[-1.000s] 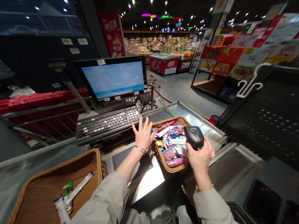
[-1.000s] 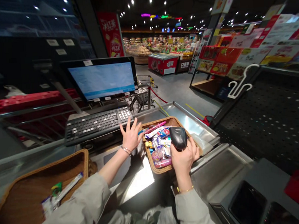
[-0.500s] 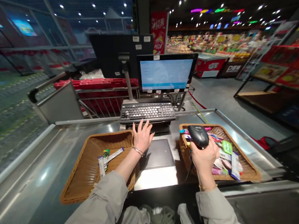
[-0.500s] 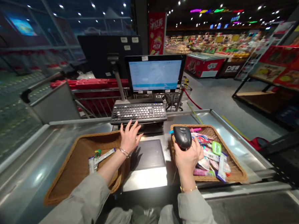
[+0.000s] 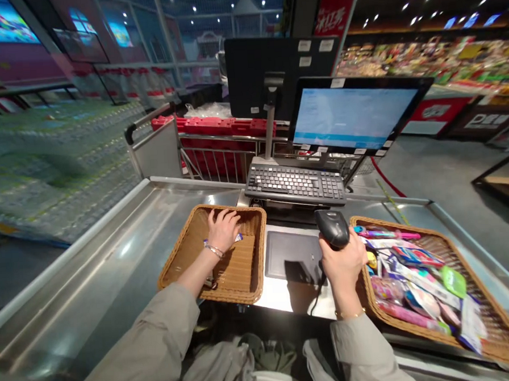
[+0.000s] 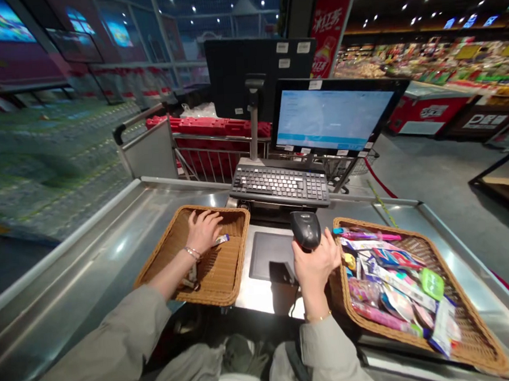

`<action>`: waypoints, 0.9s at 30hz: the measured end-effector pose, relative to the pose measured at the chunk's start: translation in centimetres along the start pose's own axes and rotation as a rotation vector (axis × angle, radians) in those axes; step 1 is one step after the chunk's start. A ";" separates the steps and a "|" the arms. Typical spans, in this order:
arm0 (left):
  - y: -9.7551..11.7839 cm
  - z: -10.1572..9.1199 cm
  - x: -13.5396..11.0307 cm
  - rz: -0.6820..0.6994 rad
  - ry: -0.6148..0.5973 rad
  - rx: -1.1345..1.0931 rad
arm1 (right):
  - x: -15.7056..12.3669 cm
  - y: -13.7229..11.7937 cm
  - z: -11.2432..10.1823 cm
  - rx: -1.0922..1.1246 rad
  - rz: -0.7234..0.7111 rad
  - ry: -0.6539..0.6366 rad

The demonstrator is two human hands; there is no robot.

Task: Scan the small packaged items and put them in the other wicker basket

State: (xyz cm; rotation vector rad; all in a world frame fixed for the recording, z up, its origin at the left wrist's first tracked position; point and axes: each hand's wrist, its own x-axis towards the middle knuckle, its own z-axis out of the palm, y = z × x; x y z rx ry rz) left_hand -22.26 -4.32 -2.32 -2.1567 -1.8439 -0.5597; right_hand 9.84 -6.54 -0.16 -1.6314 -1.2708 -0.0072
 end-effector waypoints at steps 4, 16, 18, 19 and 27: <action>-3.7 -0.3 -1.7 0.034 -0.100 0.049 | -0.6 -0.9 0.8 0.009 0.015 -0.041; -9.0 3.7 -6.1 0.293 -0.588 0.070 | -1.6 -1.7 1.8 0.011 -0.007 -0.092; -9.2 4.6 -6.6 0.327 -0.631 0.055 | -1.6 -1.7 1.7 0.005 0.001 -0.090; -9.2 5.0 -6.8 0.339 -0.645 0.050 | -1.6 -1.6 1.6 -0.003 0.002 -0.089; -9.4 6.6 -7.4 0.407 -0.693 0.012 | -1.4 -0.3 0.8 -0.051 0.038 -0.075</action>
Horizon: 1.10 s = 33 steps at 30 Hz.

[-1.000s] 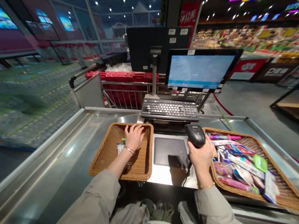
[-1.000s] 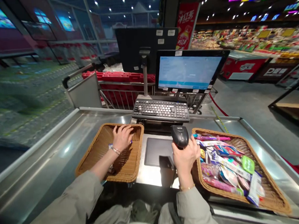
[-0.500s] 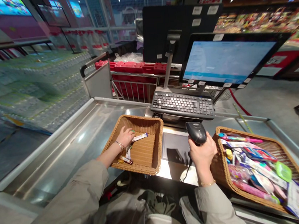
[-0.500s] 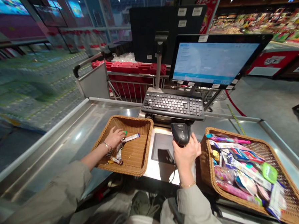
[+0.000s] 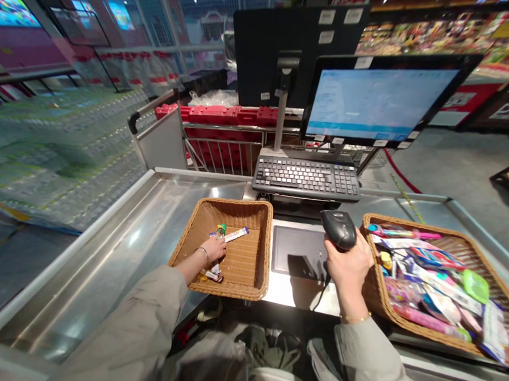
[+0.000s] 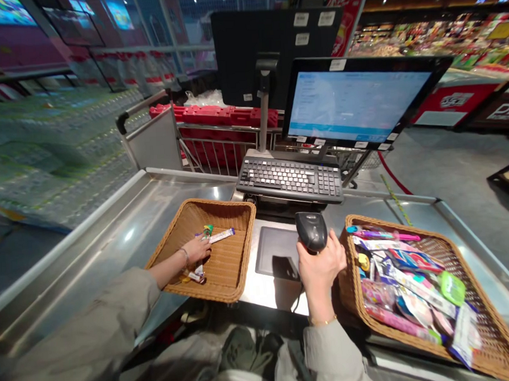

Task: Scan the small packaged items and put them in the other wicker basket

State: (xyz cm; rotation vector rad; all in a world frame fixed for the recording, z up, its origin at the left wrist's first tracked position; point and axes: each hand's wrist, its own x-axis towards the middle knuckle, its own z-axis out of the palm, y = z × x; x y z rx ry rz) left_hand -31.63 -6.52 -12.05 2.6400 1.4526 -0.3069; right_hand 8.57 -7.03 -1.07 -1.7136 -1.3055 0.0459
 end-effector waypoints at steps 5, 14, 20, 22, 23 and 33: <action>-0.5 -0.7 0.1 0.018 -0.013 0.029 | 0.1 0.5 -0.4 0.017 0.037 0.009; -0.1 -2.1 2.4 -0.067 -0.069 0.053 | 0.0 0.6 -0.9 0.018 0.045 0.009; 1.3 -3.4 3.0 -0.123 -0.045 0.035 | 0.2 0.4 -1.2 0.035 0.035 0.015; 1.7 -4.1 3.1 -0.144 -0.012 0.035 | 0.2 0.4 -1.2 0.035 0.027 0.020; 1.9 -4.5 3.1 -0.154 0.009 0.037 | 0.2 0.5 -1.2 0.035 0.021 0.021; 4.6 -9.7 2.6 -0.250 0.420 0.044 | 0.7 0.1 -0.8 0.032 -0.029 0.022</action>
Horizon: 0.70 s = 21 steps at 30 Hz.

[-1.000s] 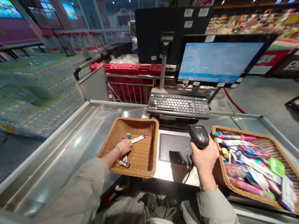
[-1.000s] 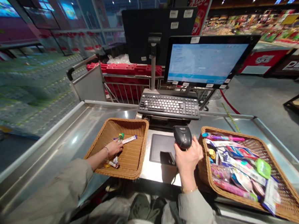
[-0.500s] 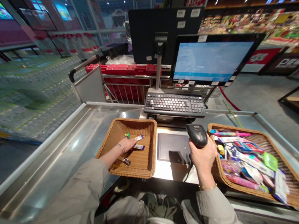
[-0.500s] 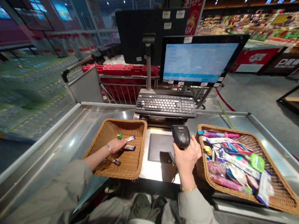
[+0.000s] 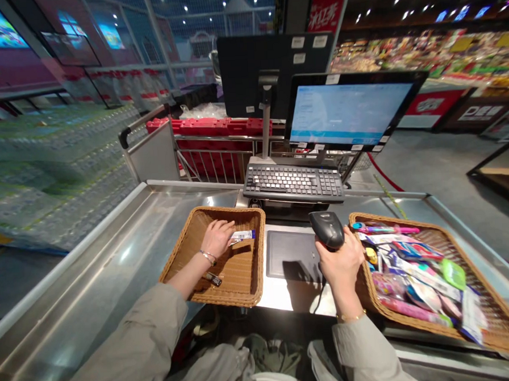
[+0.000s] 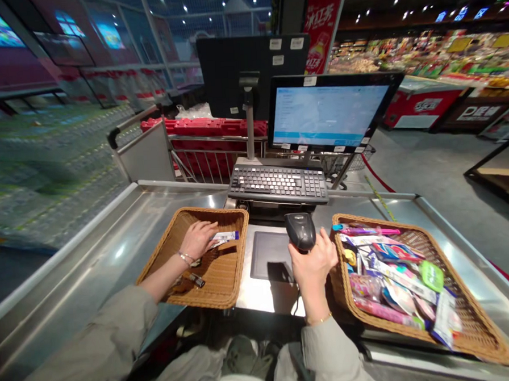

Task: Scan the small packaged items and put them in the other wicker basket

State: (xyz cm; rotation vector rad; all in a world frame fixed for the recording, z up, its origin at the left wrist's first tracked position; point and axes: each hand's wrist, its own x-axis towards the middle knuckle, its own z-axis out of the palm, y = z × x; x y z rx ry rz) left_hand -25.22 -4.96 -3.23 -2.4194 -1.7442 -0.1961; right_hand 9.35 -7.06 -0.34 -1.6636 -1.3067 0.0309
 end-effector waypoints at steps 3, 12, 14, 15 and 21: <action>1.0 -1.2 0.4 -0.044 0.147 0.015 | 0.1 -0.2 -0.1 0.012 -0.053 -0.037; 5.0 -3.7 2.9 -0.161 0.380 0.016 | -0.2 -1.0 -0.7 0.008 -0.184 -0.147; 5.9 -3.9 3.6 -0.167 0.405 -0.010 | -0.3 -1.1 -0.8 0.000 -0.200 -0.163; 6.3 -4.0 3.9 -0.168 0.414 -0.024 | -0.3 -1.1 -0.9 -0.005 -0.209 -0.170; 8.5 -4.3 5.4 -0.170 0.461 -0.053 | -0.4 -1.3 -1.3 -0.024 -0.267 -0.206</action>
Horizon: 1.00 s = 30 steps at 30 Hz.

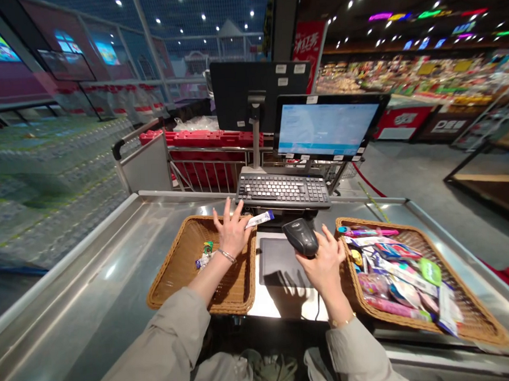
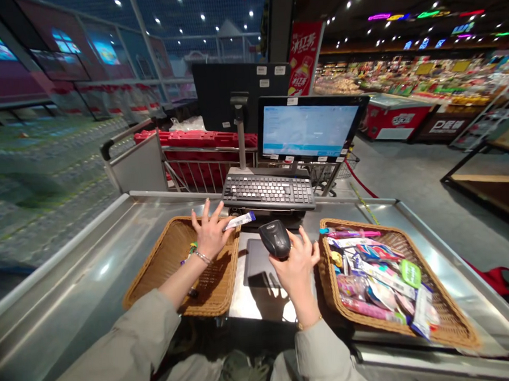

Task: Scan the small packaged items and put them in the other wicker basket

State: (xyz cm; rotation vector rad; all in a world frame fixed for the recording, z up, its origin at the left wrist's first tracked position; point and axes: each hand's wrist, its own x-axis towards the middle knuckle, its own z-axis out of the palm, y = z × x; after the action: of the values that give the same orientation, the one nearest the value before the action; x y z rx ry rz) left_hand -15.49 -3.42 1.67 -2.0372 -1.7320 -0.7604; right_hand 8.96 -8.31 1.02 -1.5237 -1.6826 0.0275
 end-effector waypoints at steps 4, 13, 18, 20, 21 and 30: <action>1.4 0.3 0.5 0.005 0.023 -0.019 | -0.2 -0.1 -0.1 -0.001 -0.033 -0.024; 3.1 1.4 1.2 0.015 0.043 -0.043 | -0.5 -0.1 -0.4 -0.022 -0.060 -0.034; 3.7 1.5 1.7 0.031 0.040 -0.040 | -0.6 0.6 -0.5 -0.039 -0.085 -0.035; 4.0 1.6 1.9 0.033 0.035 -0.051 | -0.7 1.0 -0.6 -0.050 -0.109 -0.046; 4.1 1.6 1.9 0.035 0.033 -0.057 | -0.7 1.2 -0.6 -0.055 -0.120 -0.050; 5.2 2.1 2.8 0.056 0.032 -0.090 | -0.6 1.3 -1.5 -0.069 -0.108 -0.012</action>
State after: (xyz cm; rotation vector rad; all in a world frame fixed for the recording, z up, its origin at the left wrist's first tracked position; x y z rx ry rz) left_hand -9.76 -0.93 2.03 -2.1103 -1.6444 -0.8626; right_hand 10.83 -9.24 0.95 -1.4838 -1.7893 -0.0796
